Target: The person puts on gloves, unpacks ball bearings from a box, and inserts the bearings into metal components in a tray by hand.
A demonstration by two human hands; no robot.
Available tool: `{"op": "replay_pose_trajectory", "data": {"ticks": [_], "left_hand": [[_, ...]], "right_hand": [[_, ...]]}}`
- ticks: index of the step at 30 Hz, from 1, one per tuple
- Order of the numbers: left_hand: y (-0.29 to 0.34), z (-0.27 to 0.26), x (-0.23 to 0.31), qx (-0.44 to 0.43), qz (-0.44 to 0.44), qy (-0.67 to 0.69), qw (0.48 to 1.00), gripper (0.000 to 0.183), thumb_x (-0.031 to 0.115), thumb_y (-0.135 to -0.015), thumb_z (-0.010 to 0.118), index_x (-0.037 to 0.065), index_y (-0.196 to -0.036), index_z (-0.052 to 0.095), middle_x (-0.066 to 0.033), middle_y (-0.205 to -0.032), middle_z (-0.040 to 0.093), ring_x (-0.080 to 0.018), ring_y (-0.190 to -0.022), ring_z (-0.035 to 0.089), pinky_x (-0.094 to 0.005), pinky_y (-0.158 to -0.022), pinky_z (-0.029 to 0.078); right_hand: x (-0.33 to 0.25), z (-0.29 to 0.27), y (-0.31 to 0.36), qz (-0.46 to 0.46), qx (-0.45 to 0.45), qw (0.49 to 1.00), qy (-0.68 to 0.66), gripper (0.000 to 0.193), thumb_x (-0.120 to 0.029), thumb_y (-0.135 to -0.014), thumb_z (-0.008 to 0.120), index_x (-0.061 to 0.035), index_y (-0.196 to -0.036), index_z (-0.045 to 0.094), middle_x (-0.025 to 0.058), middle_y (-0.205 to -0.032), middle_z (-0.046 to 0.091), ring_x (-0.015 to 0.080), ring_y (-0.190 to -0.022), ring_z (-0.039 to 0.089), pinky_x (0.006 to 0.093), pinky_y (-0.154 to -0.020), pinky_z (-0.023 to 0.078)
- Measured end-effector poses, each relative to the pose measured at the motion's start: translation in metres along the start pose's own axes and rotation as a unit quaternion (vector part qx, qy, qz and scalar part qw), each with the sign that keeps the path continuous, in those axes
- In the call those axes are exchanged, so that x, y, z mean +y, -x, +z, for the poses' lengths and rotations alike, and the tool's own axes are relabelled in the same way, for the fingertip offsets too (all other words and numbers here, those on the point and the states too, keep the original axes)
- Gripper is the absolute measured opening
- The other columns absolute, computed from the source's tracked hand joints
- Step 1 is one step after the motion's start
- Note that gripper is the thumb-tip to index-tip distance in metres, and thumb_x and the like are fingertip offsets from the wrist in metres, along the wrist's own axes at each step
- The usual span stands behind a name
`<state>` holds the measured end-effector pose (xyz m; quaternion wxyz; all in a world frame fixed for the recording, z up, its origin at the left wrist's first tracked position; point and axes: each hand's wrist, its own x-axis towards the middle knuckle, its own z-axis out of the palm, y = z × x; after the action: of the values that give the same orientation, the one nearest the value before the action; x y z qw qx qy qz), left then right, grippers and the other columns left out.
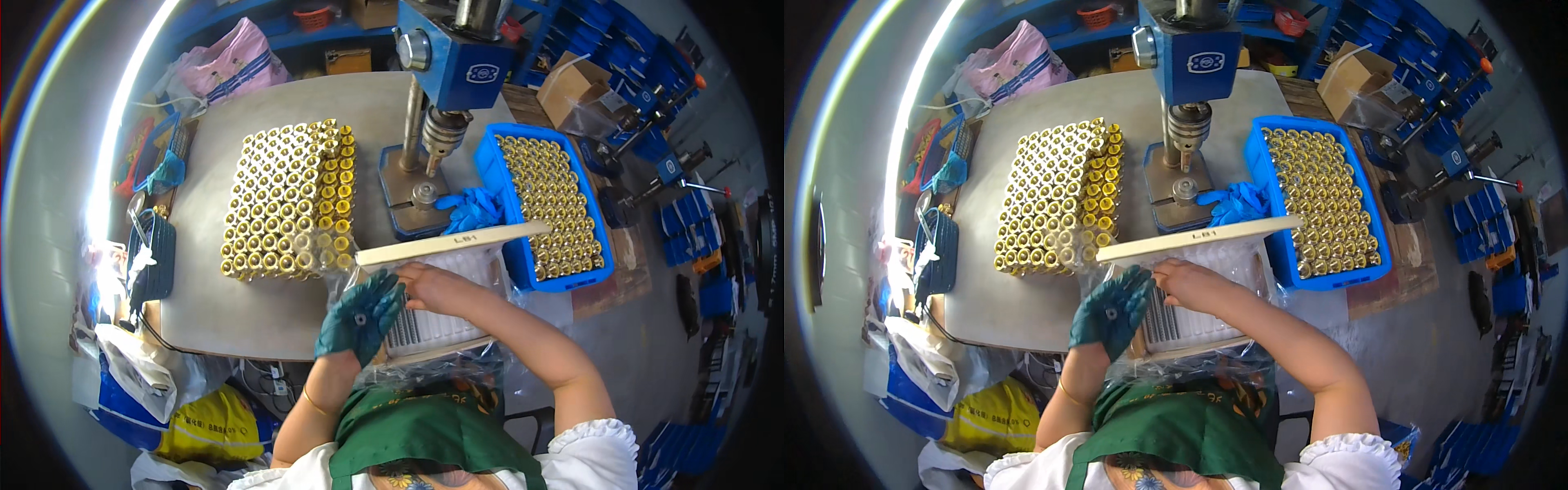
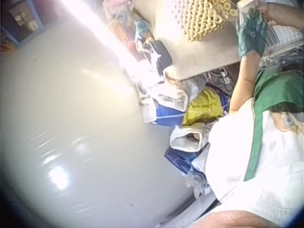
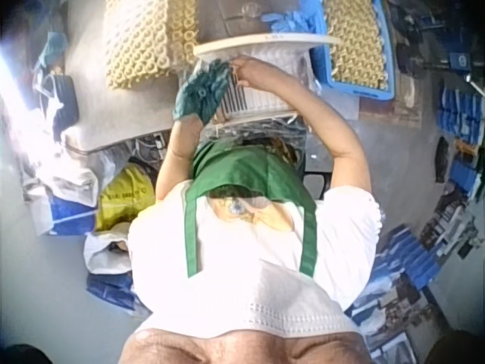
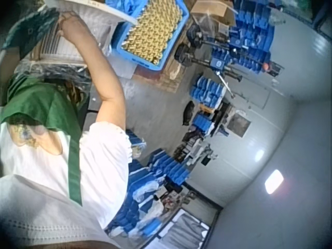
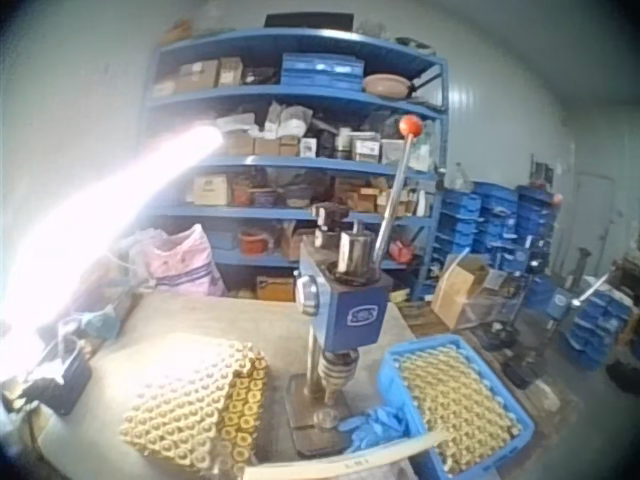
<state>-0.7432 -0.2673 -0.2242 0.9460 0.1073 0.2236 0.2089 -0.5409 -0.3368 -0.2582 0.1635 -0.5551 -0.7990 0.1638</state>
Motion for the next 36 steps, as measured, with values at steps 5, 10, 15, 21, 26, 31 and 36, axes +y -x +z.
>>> {"op": "replay_pose_trajectory", "data": {"ticks": [5,10,15,21,26,31,36], "left_hand": [[0.027,-0.019,-0.016,0.082,0.045,-0.002,0.996,0.046,0.025,-0.093,0.047,0.001,-0.131,0.045,-0.0143,-0.137,0.046,-0.0293,-0.126,0.043,-0.0440,-0.105,0.036],[0.025,-0.025,-0.024,0.059,0.055,0.002,0.997,0.048,0.028,-0.095,0.044,0.002,-0.135,0.041,-0.0131,-0.140,0.043,-0.0289,-0.129,0.040,-0.0439,-0.108,0.031],[0.022,-0.035,-0.028,0.043,0.057,0.014,0.997,0.047,0.025,-0.097,0.039,0.002,-0.137,0.038,-0.0109,-0.144,0.037,-0.0263,-0.133,0.035,-0.0426,-0.110,0.027],[0.014,-0.025,-0.035,0.046,0.090,-0.001,0.995,0.047,0.028,-0.097,0.039,0.002,-0.137,0.039,-0.0103,-0.143,0.039,-0.0237,-0.132,0.036,-0.0403,-0.110,0.026],[0.002,0.001,-0.035,0.134,0.093,0.105,0.981,0.025,0.020,-0.093,0.048,0.005,-0.108,0.061,-0.0072,-0.110,0.064,-0.0199,-0.084,0.064,-0.0285,-0.068,0.053],[-0.001,-0.004,-0.016,0.086,0.069,0.291,0.950,0.022,0.007,-0.092,0.047,-0.007,-0.103,0.060,-0.0184,-0.104,0.064,-0.0256,-0.102,0.061,-0.0348,-0.096,0.049],[0.007,-0.003,-0.015,0.036,0.082,0.251,0.964,0.024,0.009,-0.093,0.043,-0.003,-0.105,0.061,-0.0180,-0.107,0.063,-0.0283,-0.105,0.059,-0.0433,-0.098,0.045]], "right_hand": [[-0.009,-0.019,-0.013,0.030,-0.056,0.998,0.000,0.051,-0.013,-0.067,0.075,-0.0010,-0.112,0.053,0.0165,-0.115,0.056,0.0333,-0.109,0.054,0.0389,-0.096,0.042],[-0.013,-0.027,-0.013,0.053,-0.059,0.997,0.016,0.047,-0.012,-0.065,0.075,-0.0019,-0.106,0.053,0.0149,-0.107,0.057,0.0333,-0.104,0.055,0.0400,-0.090,0.045],[-0.010,-0.017,-0.016,0.018,-0.042,0.999,0.019,0.048,-0.009,-0.062,0.075,-0.0025,-0.102,0.050,0.0144,-0.103,0.054,0.0335,-0.104,0.052,0.0411,-0.089,0.043],[-0.035,-0.041,-0.003,0.010,0.047,0.993,-0.104,0.045,-0.011,-0.066,0.073,-0.0023,-0.101,0.047,0.0151,-0.104,0.051,0.0354,-0.107,0.049,0.0393,-0.090,0.042],[-0.067,-0.056,0.000,0.045,0.051,0.970,-0.235,0.043,-0.018,-0.071,0.072,-0.0028,-0.104,0.049,0.0156,-0.110,0.051,0.0359,-0.107,0.049,0.0403,-0.091,0.041],[-0.043,-0.035,0.023,0.075,-0.030,0.988,-0.130,0.042,-0.021,-0.068,0.073,-0.0034,-0.101,0.055,0.0146,-0.112,0.052,0.0338,-0.109,0.049,0.0419,-0.092,0.039],[-0.048,-0.012,0.020,0.009,-0.052,0.999,-0.013,0.049,-0.018,-0.059,0.074,-0.0020,-0.101,0.055,0.0142,-0.107,0.054,0.0300,-0.112,0.047,0.0383,-0.093,0.039]]}}
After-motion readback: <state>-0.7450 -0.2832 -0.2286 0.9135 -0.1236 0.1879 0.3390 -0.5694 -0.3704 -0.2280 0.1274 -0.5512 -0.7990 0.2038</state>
